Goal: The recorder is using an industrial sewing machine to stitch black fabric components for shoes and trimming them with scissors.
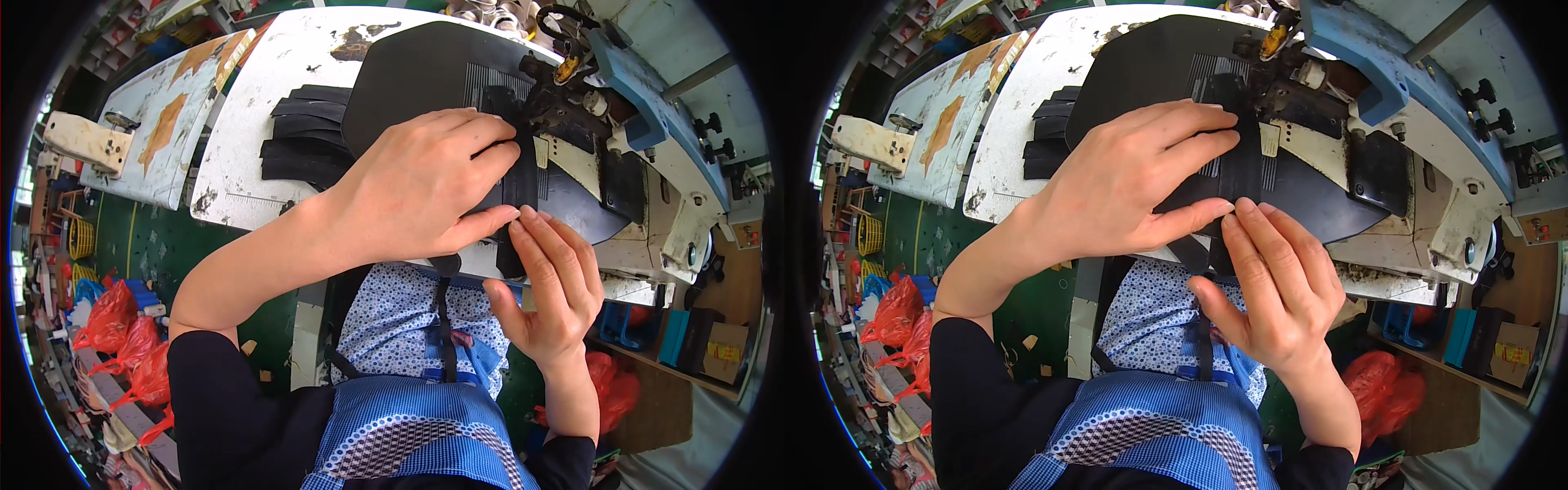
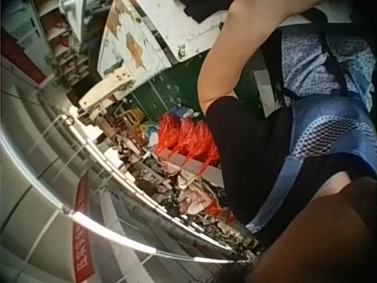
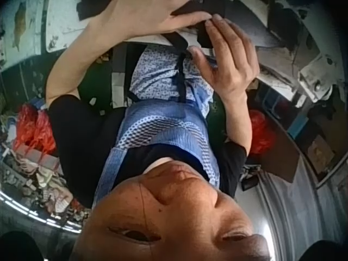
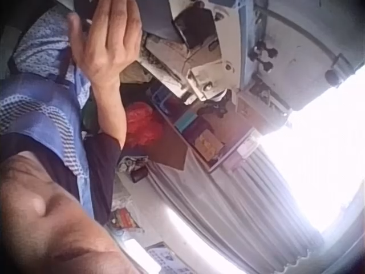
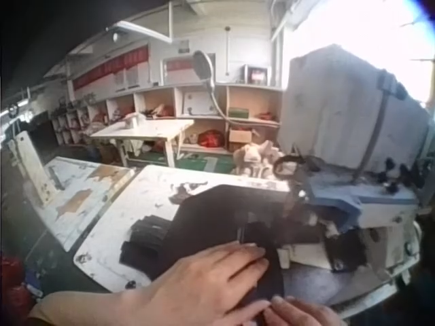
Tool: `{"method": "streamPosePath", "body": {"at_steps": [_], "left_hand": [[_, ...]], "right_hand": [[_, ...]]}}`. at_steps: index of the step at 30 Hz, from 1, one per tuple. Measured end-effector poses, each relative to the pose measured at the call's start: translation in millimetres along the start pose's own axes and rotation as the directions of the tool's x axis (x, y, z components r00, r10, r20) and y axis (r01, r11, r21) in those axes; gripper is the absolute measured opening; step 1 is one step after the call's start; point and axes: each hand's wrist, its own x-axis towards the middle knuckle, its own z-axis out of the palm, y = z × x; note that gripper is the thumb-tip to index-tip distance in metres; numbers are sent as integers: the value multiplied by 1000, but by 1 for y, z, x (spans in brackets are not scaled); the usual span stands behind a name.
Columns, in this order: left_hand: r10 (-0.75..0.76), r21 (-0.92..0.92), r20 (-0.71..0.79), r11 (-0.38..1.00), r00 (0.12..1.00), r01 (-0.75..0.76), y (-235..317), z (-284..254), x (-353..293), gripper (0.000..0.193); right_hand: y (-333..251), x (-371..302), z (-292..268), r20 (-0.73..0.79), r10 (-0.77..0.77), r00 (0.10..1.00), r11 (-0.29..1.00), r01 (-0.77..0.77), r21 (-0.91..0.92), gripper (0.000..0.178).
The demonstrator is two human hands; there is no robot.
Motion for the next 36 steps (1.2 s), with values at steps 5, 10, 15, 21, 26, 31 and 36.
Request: {"method": "streamPosePath", "body": {"at_steps": [5,10,15,21,26,31,36], "left_hand": [[-44,-19,32,999,999,44,-3,0,2,49],[-74,-38,38,996,996,76,-9,1,5,44],[-53,-62,20,997,998,54,-15,-1,9,35],[-28,-67,-3,997,1000,28,-25,2,14,28],[-40,-50,-9,998,999,39,-33,1,17,27],[-26,-41,-13,999,1000,26,-43,2,22,26],[-3,-28,0,1000,1000,3,-49,1,26,25]], "right_hand": [[4,4,3,-14,-3,1000,1000,3,11,46],[7,11,7,-9,6,1000,1000,-6,13,45],[12,15,13,-30,8,1000,1000,-7,30,45],[16,21,18,-28,21,999,1000,-20,22,47],[15,24,18,36,64,997,997,-66,46,47],[17,29,20,18,28,999,1000,-28,-10,54],[13,28,19,74,34,997,998,-30,-50,61]]}}
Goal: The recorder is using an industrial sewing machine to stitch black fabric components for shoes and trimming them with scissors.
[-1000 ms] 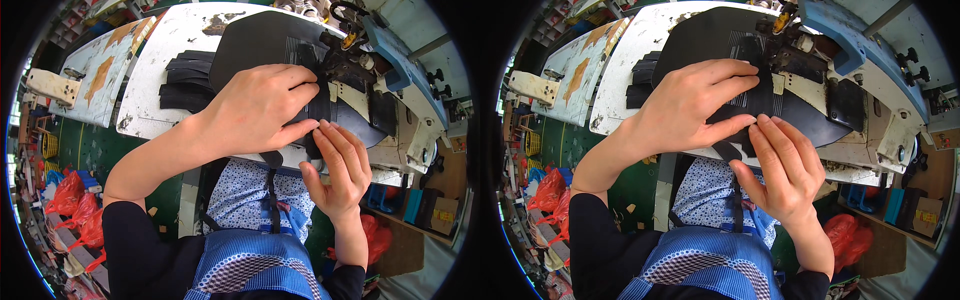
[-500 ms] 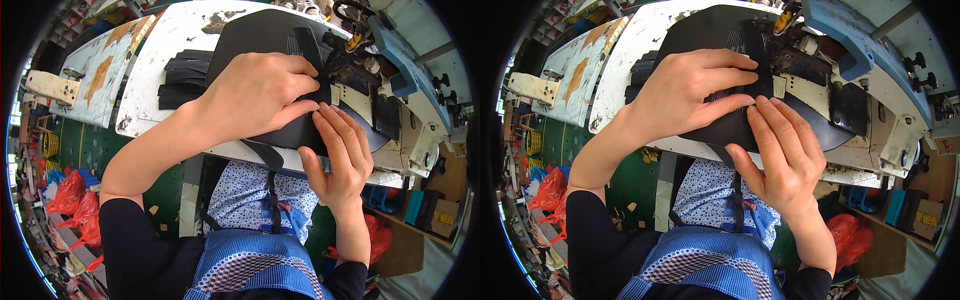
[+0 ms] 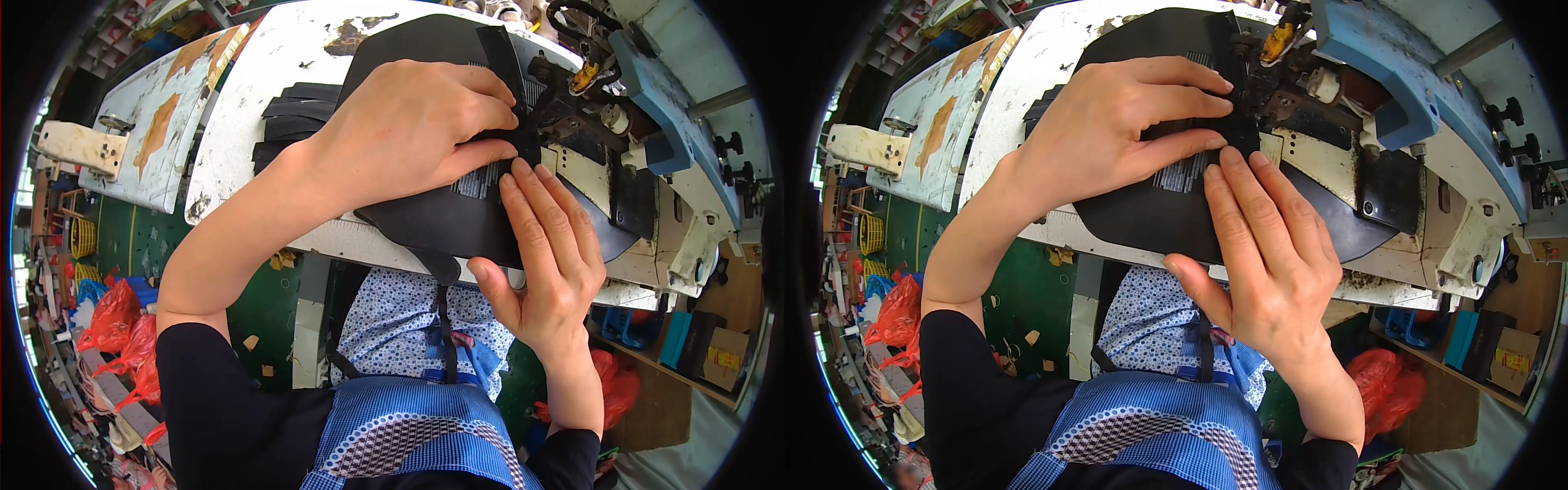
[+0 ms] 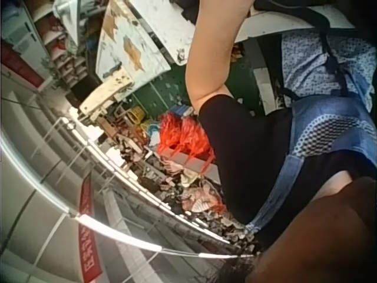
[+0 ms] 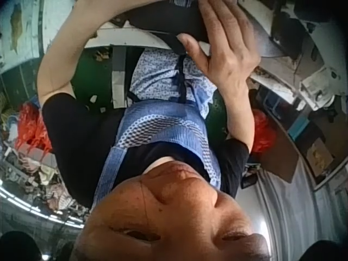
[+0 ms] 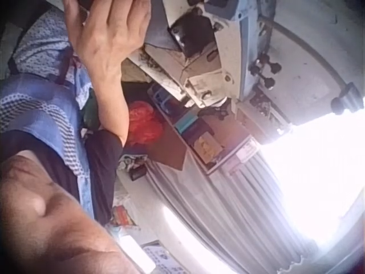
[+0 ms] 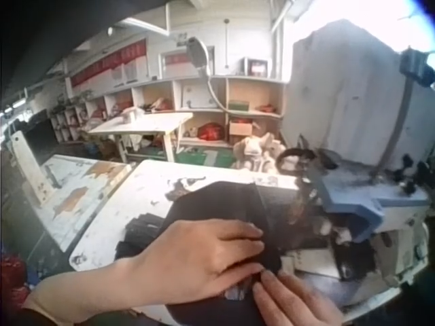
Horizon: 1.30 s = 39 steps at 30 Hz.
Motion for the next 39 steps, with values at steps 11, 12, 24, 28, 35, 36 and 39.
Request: {"method": "streamPosePath", "body": {"at_steps": [11,12,24,28,35,36,39], "left_hand": [[15,54,16,998,1000,-16,-15,-1,6,23],[30,60,15,998,999,-31,-18,-1,5,22],[171,-249,50,956,984,-154,-39,-3,16,15],[200,-282,48,943,979,-179,-41,-2,21,16],[182,-306,71,940,981,-152,-44,-1,22,17],[191,-295,57,941,980,-166,-44,-2,23,17],[212,-245,50,950,976,-194,-44,-3,23,16]], "right_hand": [[-14,8,-4,153,56,987,998,-53,-25,83],[-16,10,-3,155,63,986,998,-60,-25,85],[-26,16,2,154,147,977,988,-138,-69,94],[-27,17,2,143,168,975,983,-156,-92,94],[-26,20,3,140,185,973,981,-174,-87,96],[-25,21,3,137,187,973,981,-177,-81,96],[-24,22,2,139,192,971,980,-184,-74,95]]}}
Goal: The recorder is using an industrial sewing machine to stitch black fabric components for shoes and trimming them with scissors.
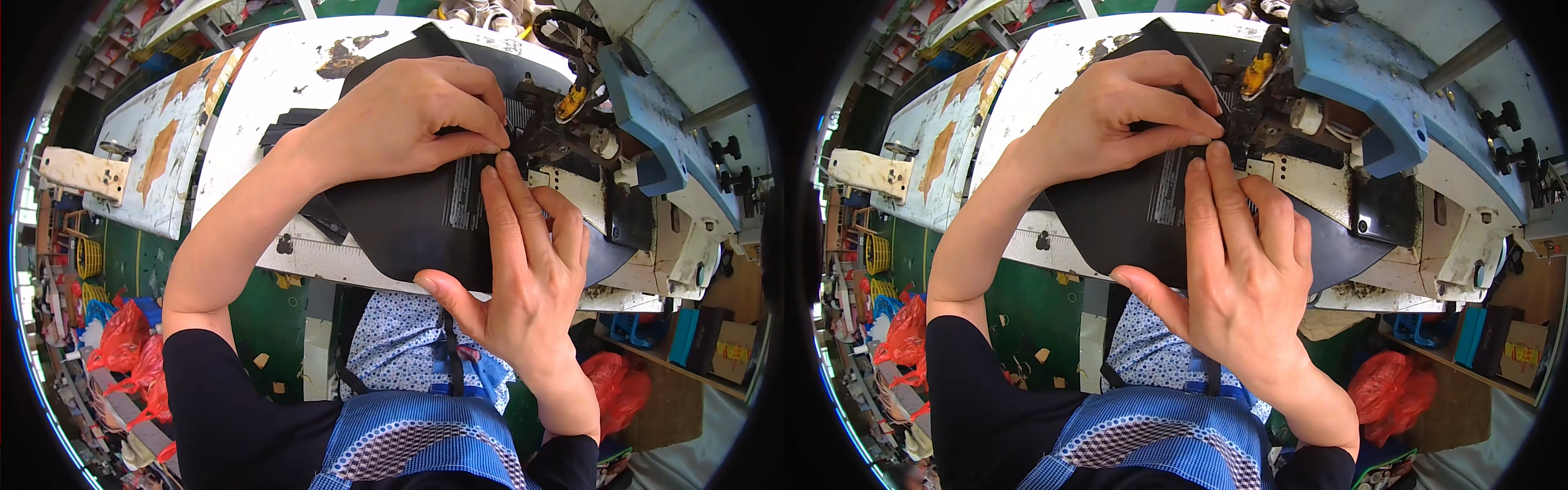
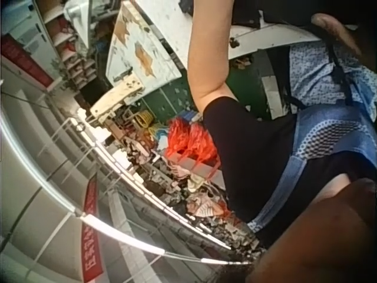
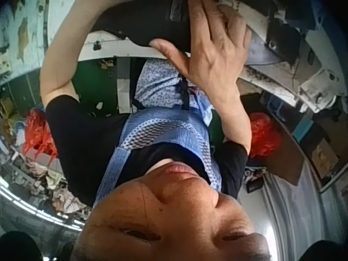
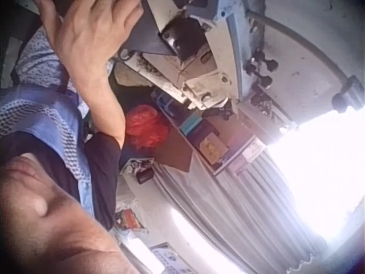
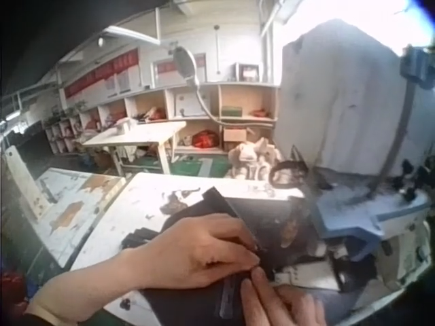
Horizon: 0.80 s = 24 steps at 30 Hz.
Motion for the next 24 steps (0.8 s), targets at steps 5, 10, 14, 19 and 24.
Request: {"method": "streamPosePath", "body": {"at_steps": [5,10,14,19,24], "left_hand": [[-30,28,-42,999,999,31,7,6,0,14],[-91,77,-92,992,992,99,25,12,-1,13],[-139,174,-162,970,977,167,37,16,0,15],[-152,229,-178,955,972,191,42,19,2,14],[-156,294,-192,933,969,209,38,19,3,12]], "right_hand": [[2,-1,-1,-15,7,1000,1000,-7,1,92],[3,-3,-2,-22,24,999,1000,-24,1,87],[4,-5,-2,-44,32,999,999,-32,-6,83],[4,-6,0,-61,34,998,999,-34,-9,78],[5,-8,3,-92,22,995,998,-27,-57,73]]}}
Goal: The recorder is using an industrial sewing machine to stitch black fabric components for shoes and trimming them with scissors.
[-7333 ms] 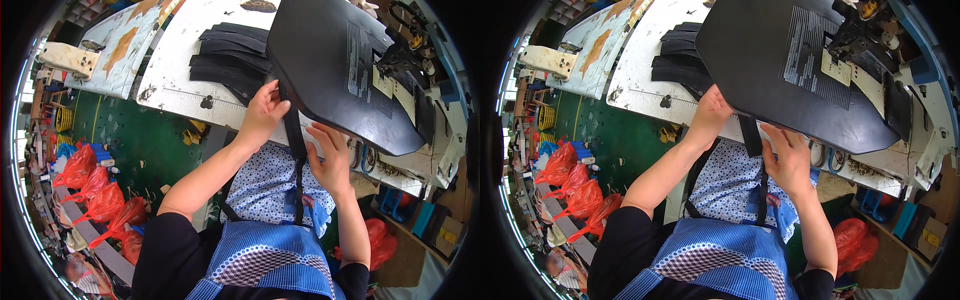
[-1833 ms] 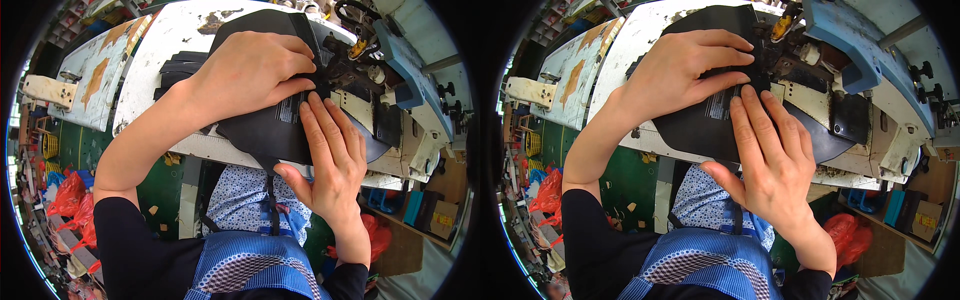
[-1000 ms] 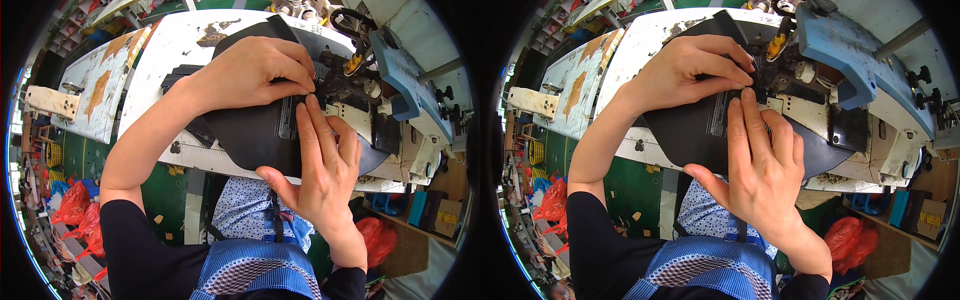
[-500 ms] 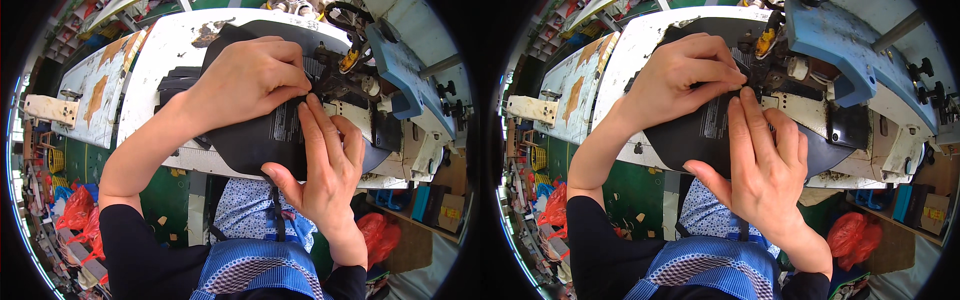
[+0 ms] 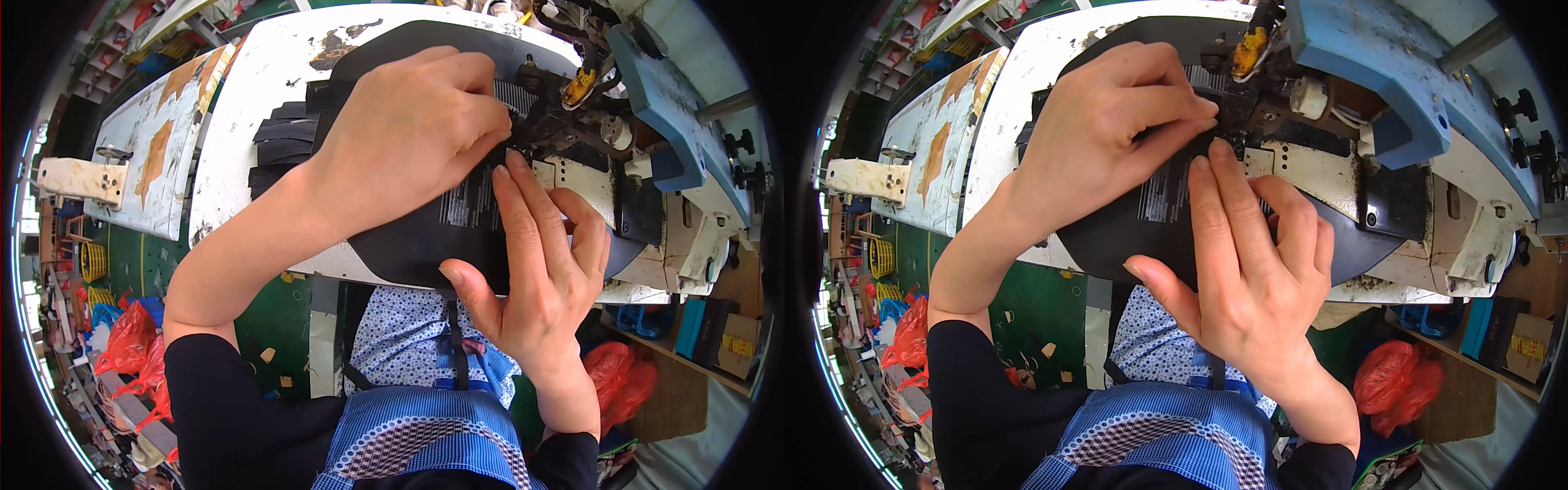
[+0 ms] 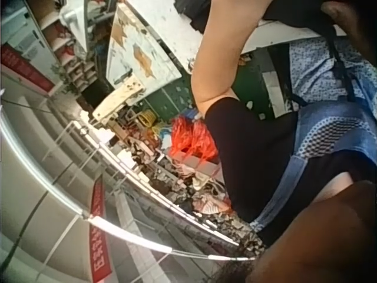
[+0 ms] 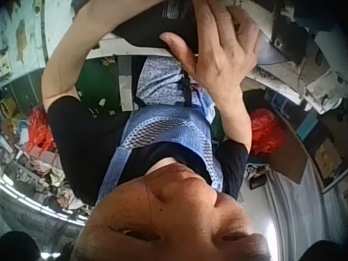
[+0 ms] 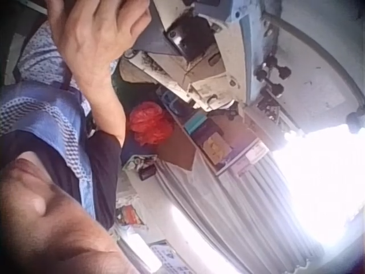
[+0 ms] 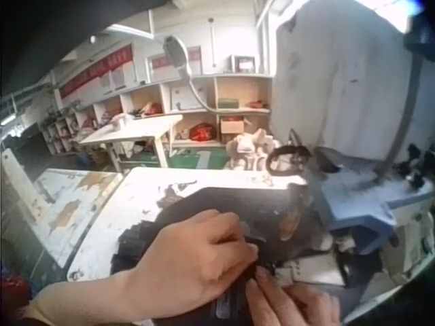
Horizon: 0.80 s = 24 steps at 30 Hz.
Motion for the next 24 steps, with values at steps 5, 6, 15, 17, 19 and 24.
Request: {"method": "streamPosePath", "body": {"at_steps": [5,6,15,17,19,24], "left_hand": [[6,-15,-16,1000,1000,-7,-21,1,7,9],[19,-14,-21,1000,1000,-19,-25,0,7,9],[-109,-174,225,973,968,150,-6,-37,-8,13],[-132,-220,270,956,954,194,-1,-43,-17,17],[-125,-238,224,955,967,179,5,-43,-26,18],[40,-155,166,988,985,-14,8,-38,-33,25]], "right_hand": [[2,1,2,-30,-16,999,1000,15,-22,71],[2,1,3,-35,-19,999,1000,18,-25,70],[7,0,-11,16,-189,982,970,184,160,69],[5,-1,-11,110,-305,946,948,292,125,63],[4,-3,-13,139,-335,932,940,319,122,59],[10,-15,-16,-38,-220,975,923,221,315,53]]}}
